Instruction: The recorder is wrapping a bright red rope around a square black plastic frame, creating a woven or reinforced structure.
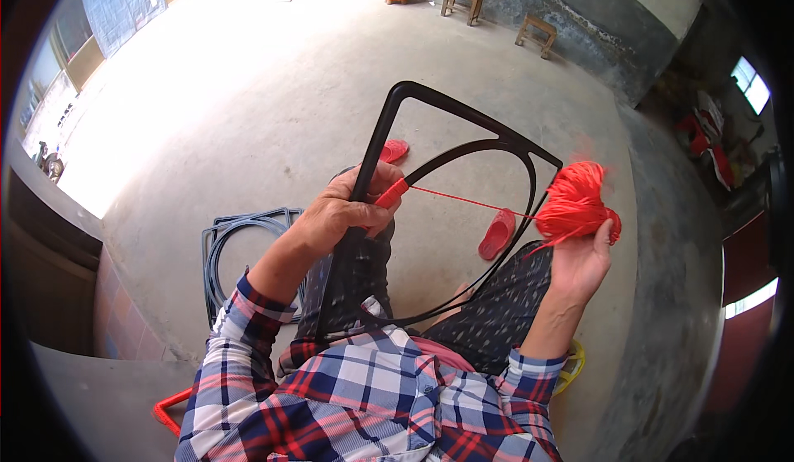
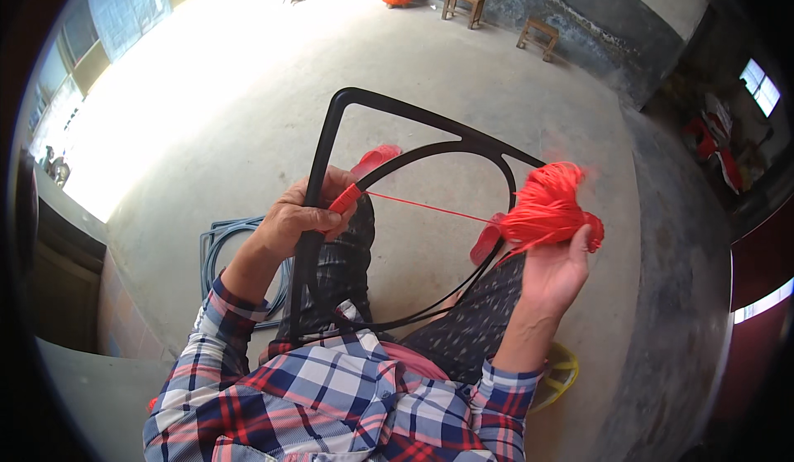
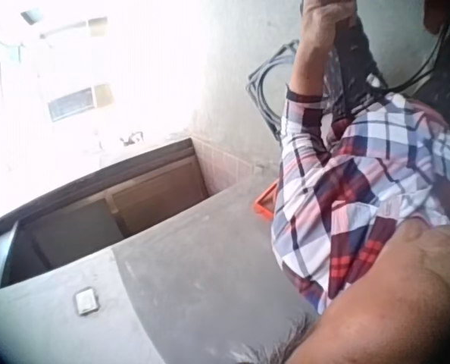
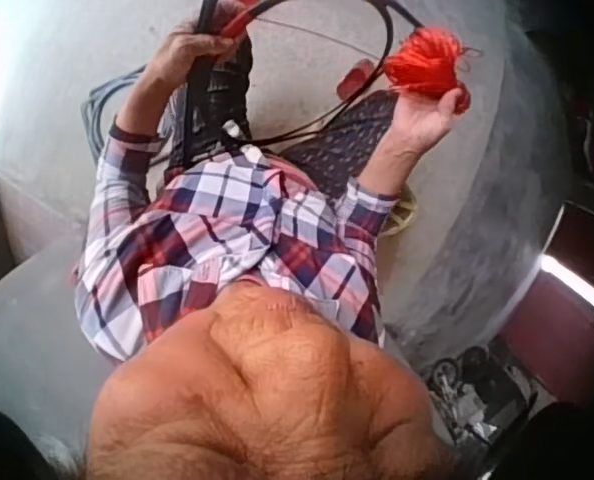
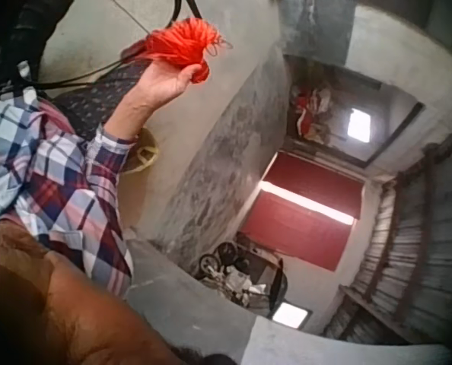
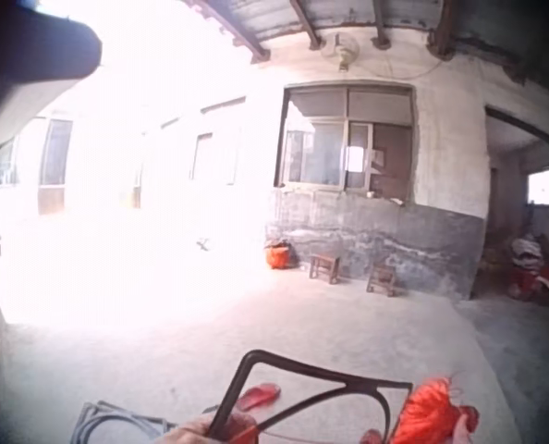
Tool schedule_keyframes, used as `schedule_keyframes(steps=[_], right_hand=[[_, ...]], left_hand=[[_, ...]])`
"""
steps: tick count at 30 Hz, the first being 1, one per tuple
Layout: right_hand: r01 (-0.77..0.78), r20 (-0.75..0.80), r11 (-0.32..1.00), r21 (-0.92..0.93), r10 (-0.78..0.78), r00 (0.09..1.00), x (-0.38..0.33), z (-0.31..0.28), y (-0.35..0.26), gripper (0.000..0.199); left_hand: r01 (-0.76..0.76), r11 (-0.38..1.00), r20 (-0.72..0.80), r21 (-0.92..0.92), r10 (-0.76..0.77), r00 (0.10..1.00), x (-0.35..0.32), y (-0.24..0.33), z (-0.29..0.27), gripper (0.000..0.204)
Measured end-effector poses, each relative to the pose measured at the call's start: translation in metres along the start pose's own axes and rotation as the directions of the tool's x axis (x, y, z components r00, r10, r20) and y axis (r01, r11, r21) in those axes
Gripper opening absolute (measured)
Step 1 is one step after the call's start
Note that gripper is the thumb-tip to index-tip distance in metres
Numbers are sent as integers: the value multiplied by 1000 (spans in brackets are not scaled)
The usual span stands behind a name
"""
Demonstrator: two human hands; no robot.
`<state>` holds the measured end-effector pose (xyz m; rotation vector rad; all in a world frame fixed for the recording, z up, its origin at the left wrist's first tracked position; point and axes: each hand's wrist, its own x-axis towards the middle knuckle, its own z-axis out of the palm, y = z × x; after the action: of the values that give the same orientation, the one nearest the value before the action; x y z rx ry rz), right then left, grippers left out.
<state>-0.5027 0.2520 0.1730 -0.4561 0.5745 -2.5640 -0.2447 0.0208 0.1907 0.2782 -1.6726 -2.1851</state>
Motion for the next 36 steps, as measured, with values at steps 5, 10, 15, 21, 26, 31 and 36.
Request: schedule_keyframes(steps=[5,10,15,21,26,31,36], right_hand=[[-184,-20,976,-118,183,983,3,-22,2,45],[-134,398,846,-516,375,837,-29,54,24,83],[-81,274,738,-670,348,897,-14,87,43,42],[-312,249,924,-221,363,898,-13,29,69,42],[-422,240,866,-266,484,842,-31,48,74,46],[-361,234,919,-156,390,891,-8,51,85,39],[-381,-237,845,-376,310,921,1,-19,84,35]], left_hand=[[-6,999,5,48,6,1000,2,5,11,43],[-236,834,140,498,191,972,12,10,20,42],[-552,615,411,563,371,833,18,23,59,64],[-431,833,400,346,284,871,14,13,41,75],[-379,868,476,322,198,857,19,15,45,78],[-428,811,442,398,239,865,14,13,43,61],[-320,855,220,408,248,943,7,12,30,32]])
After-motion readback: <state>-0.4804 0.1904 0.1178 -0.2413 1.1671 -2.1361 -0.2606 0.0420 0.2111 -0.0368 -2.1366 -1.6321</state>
